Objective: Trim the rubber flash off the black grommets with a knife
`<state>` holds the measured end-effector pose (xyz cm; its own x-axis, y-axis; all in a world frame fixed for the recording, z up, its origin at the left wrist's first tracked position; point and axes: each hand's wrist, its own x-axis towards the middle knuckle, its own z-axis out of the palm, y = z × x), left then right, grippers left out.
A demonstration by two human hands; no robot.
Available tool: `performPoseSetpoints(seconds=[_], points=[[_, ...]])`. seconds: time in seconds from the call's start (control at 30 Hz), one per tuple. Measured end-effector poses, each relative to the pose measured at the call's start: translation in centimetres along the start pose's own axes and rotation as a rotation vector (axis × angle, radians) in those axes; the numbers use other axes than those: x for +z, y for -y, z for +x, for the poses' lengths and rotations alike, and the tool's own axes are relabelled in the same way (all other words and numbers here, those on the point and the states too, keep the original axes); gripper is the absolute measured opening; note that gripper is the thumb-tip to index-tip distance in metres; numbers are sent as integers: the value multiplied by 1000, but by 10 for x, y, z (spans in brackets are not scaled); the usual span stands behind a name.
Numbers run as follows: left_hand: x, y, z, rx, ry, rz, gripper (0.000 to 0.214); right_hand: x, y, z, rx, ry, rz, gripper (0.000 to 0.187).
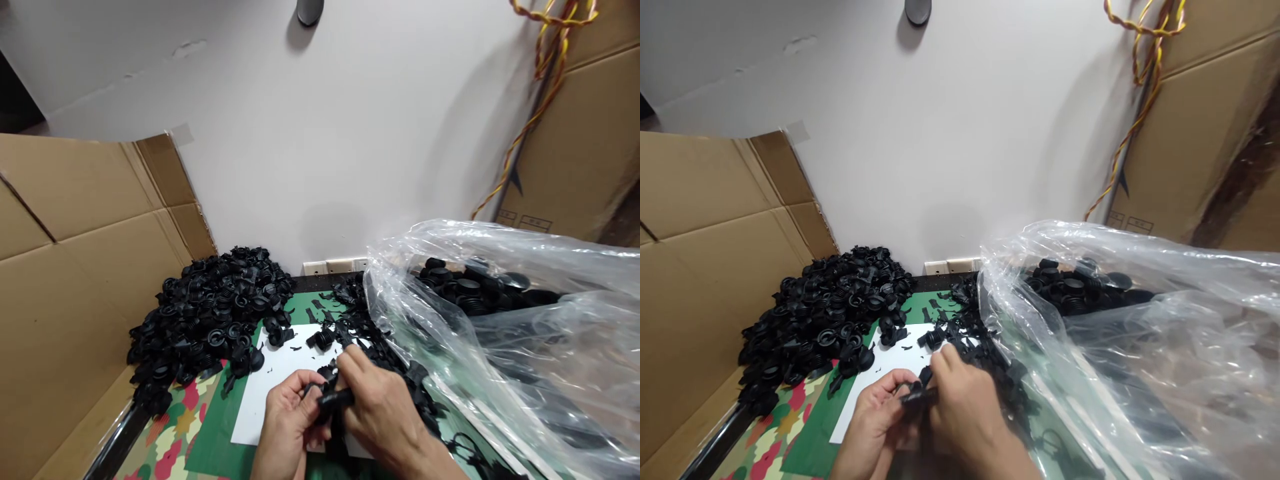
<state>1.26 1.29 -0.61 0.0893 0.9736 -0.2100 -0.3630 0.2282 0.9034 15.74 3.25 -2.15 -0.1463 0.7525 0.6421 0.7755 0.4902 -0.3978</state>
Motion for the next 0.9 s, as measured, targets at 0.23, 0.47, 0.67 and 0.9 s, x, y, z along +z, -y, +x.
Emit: performPoseSetpoints(seconds=[0.23,0.47,0.67,0.9], points=[[-11,-12,-6,48,-24,-144,31,-13,-28,6,383,118,80,11],[-22,-1,0,-7,-58,-274,32,-10,-27,1,398,135,218,12],[-19,-1,-2,11,-36,-227,32,-13,-5,3,361,182,445,20],[-15,7,0,12,-30,-119,32,5,16,-2,19,181,195,20]])
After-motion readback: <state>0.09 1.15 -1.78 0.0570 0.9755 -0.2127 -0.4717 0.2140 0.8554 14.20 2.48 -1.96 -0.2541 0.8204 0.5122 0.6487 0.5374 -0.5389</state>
